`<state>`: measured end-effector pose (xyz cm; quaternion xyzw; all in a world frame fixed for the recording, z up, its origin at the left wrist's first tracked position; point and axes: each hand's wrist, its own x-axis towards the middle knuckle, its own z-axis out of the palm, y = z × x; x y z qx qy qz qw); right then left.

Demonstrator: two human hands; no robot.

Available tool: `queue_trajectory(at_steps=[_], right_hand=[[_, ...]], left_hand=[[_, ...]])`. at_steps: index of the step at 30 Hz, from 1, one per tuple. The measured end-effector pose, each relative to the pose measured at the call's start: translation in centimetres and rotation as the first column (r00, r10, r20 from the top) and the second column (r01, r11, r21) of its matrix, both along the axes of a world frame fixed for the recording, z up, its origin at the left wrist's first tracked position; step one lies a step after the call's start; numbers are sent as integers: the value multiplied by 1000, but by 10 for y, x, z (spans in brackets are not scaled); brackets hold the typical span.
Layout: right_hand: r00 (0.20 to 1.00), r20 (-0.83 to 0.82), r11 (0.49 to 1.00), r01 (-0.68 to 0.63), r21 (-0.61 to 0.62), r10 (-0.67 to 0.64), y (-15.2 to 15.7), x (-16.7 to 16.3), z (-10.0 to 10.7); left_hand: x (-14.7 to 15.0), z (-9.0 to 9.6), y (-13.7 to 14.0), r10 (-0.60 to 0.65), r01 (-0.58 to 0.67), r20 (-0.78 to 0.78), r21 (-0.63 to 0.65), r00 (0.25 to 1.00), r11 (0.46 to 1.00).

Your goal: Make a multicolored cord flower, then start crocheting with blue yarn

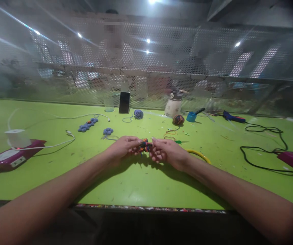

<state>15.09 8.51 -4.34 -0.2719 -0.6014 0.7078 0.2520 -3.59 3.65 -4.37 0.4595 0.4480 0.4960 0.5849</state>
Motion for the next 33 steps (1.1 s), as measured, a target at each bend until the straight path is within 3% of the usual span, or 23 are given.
queue_trajectory(at_steps=[3, 8, 14, 22, 28, 33], right_hand=[[1000, 23, 1000, -20, 13, 19, -5, -2, 0], [1000, 9, 998, 15, 67, -15, -10, -4, -1], [998, -61, 996, 2, 85, 3, -5, -1, 2], [999, -49, 983, 18, 181, -9, -2, -1, 5], [998, 10, 977, 59, 207, -63, -4, -4, 4], [993, 53, 972, 91, 219, -105, -12, -11, 2]], left_hand=[[0, 0, 1, 29, -28, -29, 26, 999, 999], [-2, -1, 0, -49, 50, -16, 41, 999, 998], [-8, 1, 0, -30, 33, -220, 12, 975, 999], [-8, 2, 6, 12, 20, -219, 140, 976, 990], [-9, 2, 6, 37, -36, -10, 77, 999, 996], [-5, 3, 2, 47, -47, 8, 15, 999, 999]])
